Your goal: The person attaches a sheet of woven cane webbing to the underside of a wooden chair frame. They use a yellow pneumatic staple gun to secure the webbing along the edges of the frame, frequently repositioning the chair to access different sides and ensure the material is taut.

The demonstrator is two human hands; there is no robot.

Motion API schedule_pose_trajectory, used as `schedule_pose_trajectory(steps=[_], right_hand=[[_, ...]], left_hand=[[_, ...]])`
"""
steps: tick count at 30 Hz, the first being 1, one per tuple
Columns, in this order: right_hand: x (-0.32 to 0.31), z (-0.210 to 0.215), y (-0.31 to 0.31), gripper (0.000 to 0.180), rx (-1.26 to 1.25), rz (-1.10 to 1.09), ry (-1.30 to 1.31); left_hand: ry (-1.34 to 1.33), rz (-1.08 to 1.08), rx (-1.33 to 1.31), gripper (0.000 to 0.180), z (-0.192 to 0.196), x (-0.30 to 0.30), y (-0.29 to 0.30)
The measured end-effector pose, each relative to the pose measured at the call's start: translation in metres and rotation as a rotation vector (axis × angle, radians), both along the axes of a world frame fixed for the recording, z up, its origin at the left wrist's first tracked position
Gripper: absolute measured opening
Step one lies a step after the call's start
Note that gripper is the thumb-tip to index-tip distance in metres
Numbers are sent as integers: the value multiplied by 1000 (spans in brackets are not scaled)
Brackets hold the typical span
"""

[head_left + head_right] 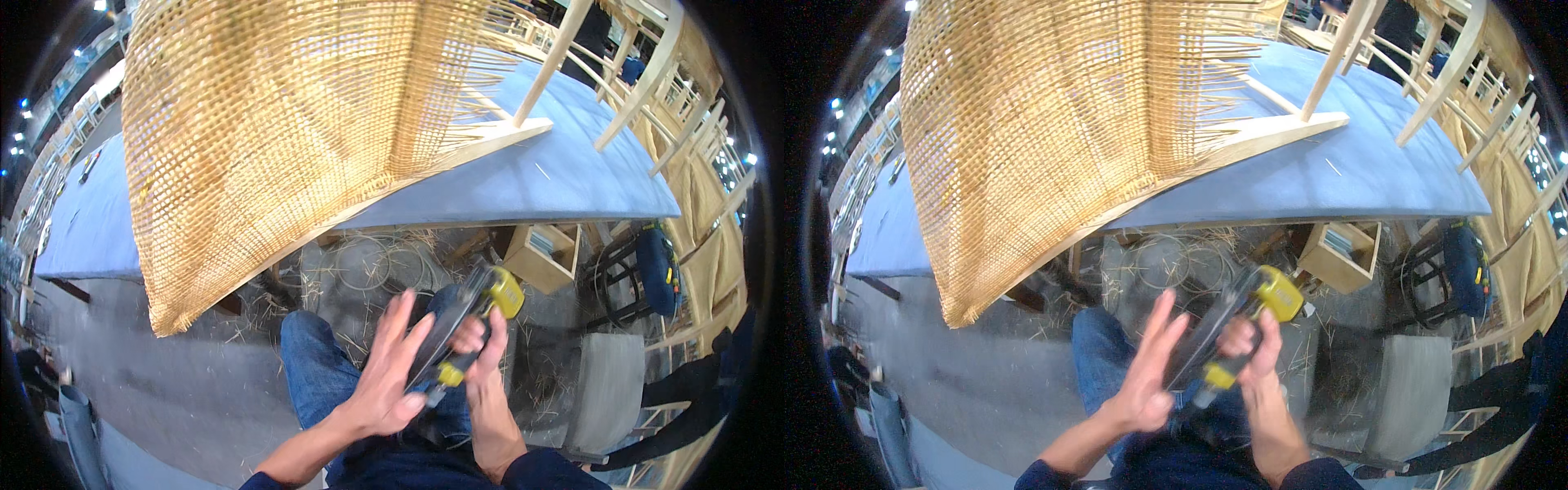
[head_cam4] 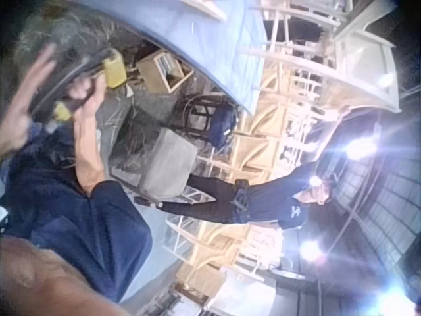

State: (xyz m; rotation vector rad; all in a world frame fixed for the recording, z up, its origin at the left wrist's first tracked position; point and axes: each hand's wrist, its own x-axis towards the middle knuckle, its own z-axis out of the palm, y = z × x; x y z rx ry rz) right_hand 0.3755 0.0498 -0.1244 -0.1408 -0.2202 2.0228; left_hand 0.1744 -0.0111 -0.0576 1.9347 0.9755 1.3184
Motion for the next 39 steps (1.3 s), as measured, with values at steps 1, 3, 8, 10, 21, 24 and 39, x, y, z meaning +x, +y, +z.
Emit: schedule_pose_trajectory(steps=[1, 3, 8, 10, 21, 24, 39], right_hand=[[-12, 20, -14, 39, -15, -81, -239], [-4, 26, -15, 45, 41, -72, -176], [37, 131, 6, 45, 314, -282, -1030], [59, 164, 26, 59, 513, -322, -1483], [128, 158, 185, 77, 1093, -359, -2451], [128, 142, 216, 79, 1034, -296, -2574], [-62, 121, 71, 41, 383, -344, -877]], left_hand=[[-66, -33, -15, 88, 3, 8, 15], [-164, -98, 49, 81, 4, 5, 24], [-392, 85, -26, 70, -17, 0, 26], [-729, 160, -188, 68, -32, -17, 25], [-1255, 49, -269, 58, -37, -72, 67], [-1305, 3, -280, 59, -31, -73, 82], [-1253, -73, -165, 66, -12, -56, 120]])
